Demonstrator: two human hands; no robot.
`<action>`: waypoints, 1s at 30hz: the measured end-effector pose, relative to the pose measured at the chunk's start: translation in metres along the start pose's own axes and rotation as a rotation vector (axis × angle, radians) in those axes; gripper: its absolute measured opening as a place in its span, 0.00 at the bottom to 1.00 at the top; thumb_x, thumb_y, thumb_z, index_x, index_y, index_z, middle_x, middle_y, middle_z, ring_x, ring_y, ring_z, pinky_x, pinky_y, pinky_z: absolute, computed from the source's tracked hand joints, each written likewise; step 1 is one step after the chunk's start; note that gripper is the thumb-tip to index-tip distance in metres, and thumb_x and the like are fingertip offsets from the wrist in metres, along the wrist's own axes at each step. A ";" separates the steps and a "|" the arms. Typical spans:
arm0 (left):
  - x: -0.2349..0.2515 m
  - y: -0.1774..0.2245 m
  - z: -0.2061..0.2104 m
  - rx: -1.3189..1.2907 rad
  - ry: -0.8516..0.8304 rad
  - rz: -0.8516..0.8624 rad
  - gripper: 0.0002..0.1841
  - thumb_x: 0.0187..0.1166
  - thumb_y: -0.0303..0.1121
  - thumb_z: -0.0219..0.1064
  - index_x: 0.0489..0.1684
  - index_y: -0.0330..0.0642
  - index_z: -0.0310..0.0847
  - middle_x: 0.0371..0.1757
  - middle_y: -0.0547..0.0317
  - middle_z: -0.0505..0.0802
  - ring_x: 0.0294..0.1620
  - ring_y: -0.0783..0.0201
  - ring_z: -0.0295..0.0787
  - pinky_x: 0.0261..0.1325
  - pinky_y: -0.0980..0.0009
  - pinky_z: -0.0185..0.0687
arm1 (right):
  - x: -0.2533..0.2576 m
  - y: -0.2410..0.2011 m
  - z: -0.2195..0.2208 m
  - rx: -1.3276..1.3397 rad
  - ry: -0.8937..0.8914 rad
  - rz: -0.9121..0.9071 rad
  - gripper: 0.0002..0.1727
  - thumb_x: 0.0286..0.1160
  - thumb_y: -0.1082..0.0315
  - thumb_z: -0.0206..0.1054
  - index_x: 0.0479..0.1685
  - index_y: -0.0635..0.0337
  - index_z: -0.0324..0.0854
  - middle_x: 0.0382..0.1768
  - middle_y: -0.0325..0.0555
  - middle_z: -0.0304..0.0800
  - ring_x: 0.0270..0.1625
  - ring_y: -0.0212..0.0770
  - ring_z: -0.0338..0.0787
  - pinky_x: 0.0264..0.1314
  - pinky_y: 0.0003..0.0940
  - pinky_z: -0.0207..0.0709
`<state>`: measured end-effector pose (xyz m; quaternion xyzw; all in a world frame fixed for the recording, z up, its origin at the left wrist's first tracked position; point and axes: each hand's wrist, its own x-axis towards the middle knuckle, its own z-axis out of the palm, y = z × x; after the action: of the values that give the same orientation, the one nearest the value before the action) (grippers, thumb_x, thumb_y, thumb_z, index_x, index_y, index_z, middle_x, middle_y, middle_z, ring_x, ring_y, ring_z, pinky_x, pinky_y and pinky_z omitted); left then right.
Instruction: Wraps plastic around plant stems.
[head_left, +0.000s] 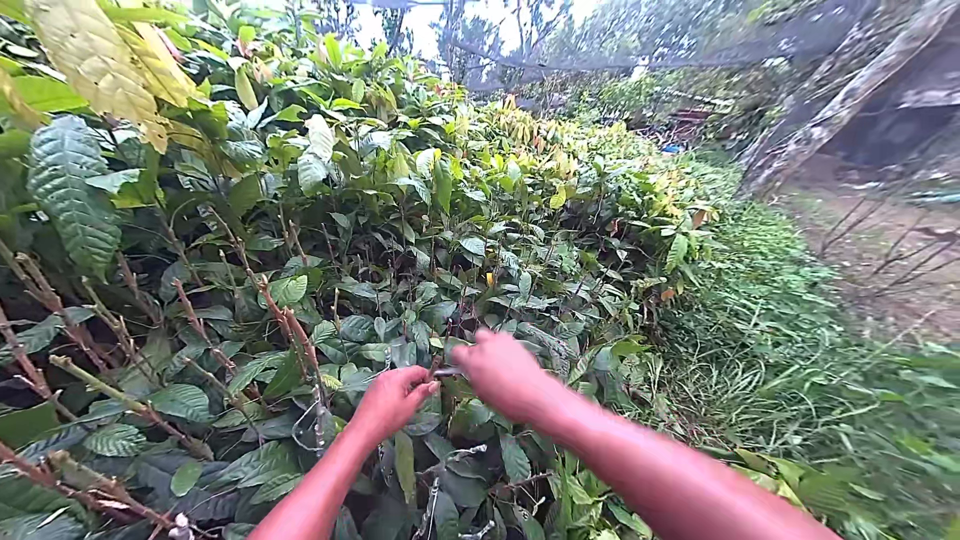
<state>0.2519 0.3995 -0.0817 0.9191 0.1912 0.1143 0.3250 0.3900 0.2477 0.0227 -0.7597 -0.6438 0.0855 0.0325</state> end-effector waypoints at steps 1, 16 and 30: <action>0.000 0.004 -0.002 -0.008 0.010 -0.032 0.17 0.87 0.41 0.62 0.63 0.41 0.87 0.50 0.49 0.95 0.49 0.54 0.94 0.61 0.50 0.88 | -0.005 -0.017 0.002 0.034 -0.008 -0.023 0.17 0.85 0.70 0.57 0.69 0.60 0.79 0.50 0.65 0.90 0.58 0.67 0.89 0.58 0.66 0.80; -0.002 0.017 -0.007 -0.075 0.043 0.030 0.16 0.89 0.43 0.60 0.57 0.43 0.89 0.50 0.55 0.94 0.41 0.63 0.94 0.52 0.61 0.92 | 0.019 0.014 -0.003 0.092 0.007 0.043 0.17 0.84 0.69 0.60 0.68 0.60 0.78 0.53 0.58 0.91 0.61 0.60 0.90 0.64 0.63 0.79; 0.007 0.026 0.005 0.006 0.180 0.149 0.20 0.89 0.46 0.59 0.68 0.44 0.86 0.48 0.52 0.95 0.43 0.55 0.94 0.53 0.51 0.88 | -0.007 0.001 -0.008 -0.023 0.114 0.085 0.14 0.86 0.67 0.58 0.63 0.63 0.79 0.51 0.62 0.90 0.58 0.64 0.91 0.57 0.62 0.81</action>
<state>0.2674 0.3807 -0.0684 0.9178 0.1513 0.2194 0.2942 0.3910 0.2414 0.0309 -0.7903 -0.6091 0.0362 0.0569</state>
